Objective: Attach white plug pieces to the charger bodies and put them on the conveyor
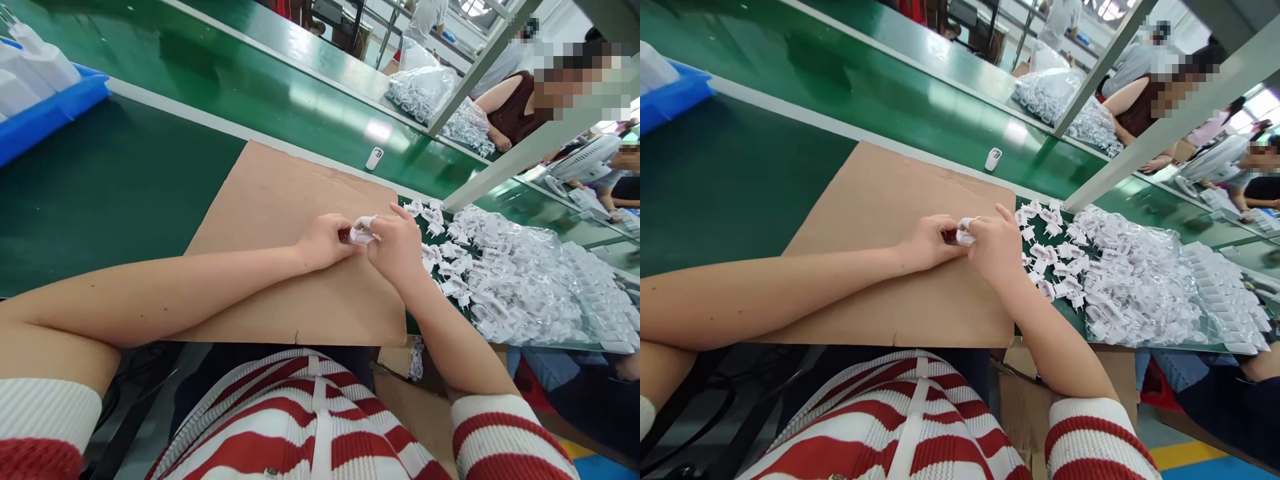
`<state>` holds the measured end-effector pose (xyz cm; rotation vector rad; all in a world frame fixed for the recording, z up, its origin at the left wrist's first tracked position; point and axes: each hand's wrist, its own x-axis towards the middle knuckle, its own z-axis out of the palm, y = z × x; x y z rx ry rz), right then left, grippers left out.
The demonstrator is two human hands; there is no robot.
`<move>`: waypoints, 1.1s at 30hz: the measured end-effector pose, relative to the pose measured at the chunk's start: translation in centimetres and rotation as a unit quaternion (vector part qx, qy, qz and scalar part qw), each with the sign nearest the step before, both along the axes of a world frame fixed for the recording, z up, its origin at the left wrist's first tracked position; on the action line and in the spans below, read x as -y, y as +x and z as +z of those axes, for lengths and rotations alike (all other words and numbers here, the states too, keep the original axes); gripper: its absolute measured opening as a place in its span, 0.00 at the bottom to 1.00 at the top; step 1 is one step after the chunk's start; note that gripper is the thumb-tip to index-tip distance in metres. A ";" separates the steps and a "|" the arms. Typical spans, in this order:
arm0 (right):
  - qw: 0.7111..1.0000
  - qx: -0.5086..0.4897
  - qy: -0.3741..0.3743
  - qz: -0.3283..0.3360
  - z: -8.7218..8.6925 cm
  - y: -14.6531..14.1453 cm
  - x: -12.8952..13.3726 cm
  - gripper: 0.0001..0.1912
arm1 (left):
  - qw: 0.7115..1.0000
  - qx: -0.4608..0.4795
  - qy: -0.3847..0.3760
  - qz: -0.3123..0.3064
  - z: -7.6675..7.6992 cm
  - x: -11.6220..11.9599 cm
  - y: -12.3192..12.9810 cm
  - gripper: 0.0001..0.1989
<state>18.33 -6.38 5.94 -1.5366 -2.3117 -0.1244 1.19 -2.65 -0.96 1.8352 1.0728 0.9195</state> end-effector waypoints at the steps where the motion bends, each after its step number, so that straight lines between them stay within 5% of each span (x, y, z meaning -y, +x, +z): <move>1: 1.000 -0.021 -0.012 -0.002 -0.1 0.1 -0.2 0.15 | 1.000 0.004 -0.003 0.000 0.0 0.0 0.0 0.14; 22: 0.988 -0.153 0.029 0.001 -3.7 1.2 0.7 0.26 | 0.999 -0.052 0.001 0.005 0.6 0.7 0.5 0.17; 27: 0.964 -0.263 -0.037 -0.035 -3.4 1.4 0.3 0.25 | 0.998 -0.025 -0.041 -0.039 1.3 0.4 0.5 0.16; 30: 0.945 -0.311 -0.060 -0.080 -2.1 4.1 -0.1 0.34 | 0.996 -0.003 -0.076 -0.040 1.8 -1.6 0.1 0.21; 33: 0.959 -0.184 -0.029 -0.212 -1.0 8.2 -0.8 0.22 | 0.997 -0.008 -0.029 0.078 2.5 -6.7 -1.4 0.25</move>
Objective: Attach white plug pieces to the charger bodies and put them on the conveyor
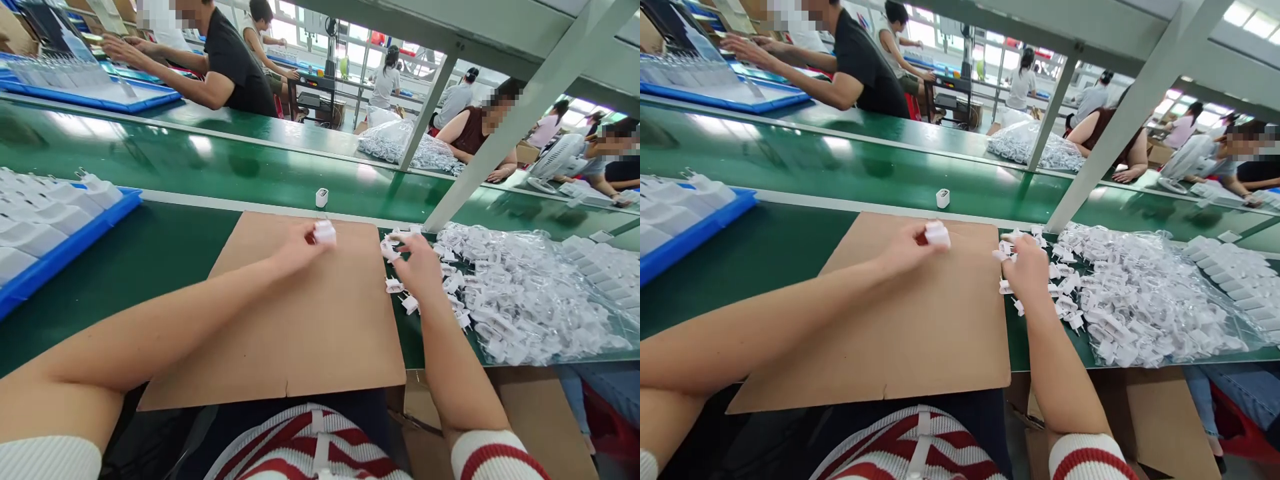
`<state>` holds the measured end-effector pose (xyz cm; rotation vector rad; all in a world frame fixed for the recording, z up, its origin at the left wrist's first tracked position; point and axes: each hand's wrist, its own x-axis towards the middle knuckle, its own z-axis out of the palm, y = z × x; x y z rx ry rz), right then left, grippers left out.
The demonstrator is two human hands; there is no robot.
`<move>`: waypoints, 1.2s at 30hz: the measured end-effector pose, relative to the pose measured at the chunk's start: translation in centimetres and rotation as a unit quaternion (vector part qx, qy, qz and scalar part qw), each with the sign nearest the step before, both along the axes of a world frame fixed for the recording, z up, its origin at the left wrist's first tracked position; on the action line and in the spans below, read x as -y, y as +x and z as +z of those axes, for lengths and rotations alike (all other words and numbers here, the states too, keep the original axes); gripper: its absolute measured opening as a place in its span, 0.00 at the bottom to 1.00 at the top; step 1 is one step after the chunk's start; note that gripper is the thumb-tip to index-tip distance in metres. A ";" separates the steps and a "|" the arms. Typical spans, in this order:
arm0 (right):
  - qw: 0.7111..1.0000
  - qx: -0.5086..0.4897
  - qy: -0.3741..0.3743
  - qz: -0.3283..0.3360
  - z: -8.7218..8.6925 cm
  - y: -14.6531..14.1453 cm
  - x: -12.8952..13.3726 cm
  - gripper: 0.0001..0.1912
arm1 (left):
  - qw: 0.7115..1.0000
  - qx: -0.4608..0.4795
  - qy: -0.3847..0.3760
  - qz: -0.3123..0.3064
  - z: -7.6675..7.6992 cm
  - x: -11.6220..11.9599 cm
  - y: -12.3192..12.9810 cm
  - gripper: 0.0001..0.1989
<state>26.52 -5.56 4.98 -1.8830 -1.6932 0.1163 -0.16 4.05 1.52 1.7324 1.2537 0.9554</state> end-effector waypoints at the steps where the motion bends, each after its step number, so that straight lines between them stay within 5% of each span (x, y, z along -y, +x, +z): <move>1: 0.997 0.055 -0.032 -0.049 0.2 1.2 -0.3 0.20 | 0.999 -0.016 0.018 0.046 0.2 -2.3 -0.7 0.24; 4: 0.968 0.135 -0.164 -0.134 -0.1 3.4 -1.4 0.21 | 0.982 -0.070 0.053 0.166 0.5 -9.3 -3.0 0.19; 7: 0.955 0.118 -0.234 -0.137 -0.7 3.5 -2.2 0.20 | 0.960 -0.134 0.042 0.244 0.2 -14.4 -5.0 0.17; 12: 0.966 0.055 -0.223 -0.117 -1.1 3.0 -2.4 0.20 | 0.950 -0.157 0.016 0.269 -0.8 -17.1 -7.0 0.17; 16: 0.977 -0.007 -0.189 -0.101 -1.4 3.3 -2.2 0.19 | 0.946 -0.162 0.017 0.280 -0.7 -16.7 -7.6 0.18; 21: 0.986 -0.154 -0.045 -0.046 -1.3 2.7 -1.9 0.15 | 0.957 -0.167 0.064 0.229 -0.1 -13.7 -7.9 0.18; 25: 0.927 -0.371 -0.024 0.058 -0.7 0.8 -1.6 0.22 | 0.948 -0.233 0.065 0.207 -0.2 -10.6 -9.8 0.17; 29: 0.882 -0.457 -0.025 0.109 -0.2 -0.7 -1.1 0.23 | 0.919 -0.308 0.028 0.246 0.4 -8.2 -12.2 0.22; 33: 0.853 -0.506 -0.049 0.119 0.4 -1.4 -0.5 0.22 | 0.889 -0.287 0.220 0.280 2.0 -6.3 -10.6 0.45; 36: 0.831 -0.531 -0.075 0.146 0.8 -1.6 -0.3 0.22 | 0.893 -0.276 0.308 0.176 2.5 -7.2 -6.4 0.45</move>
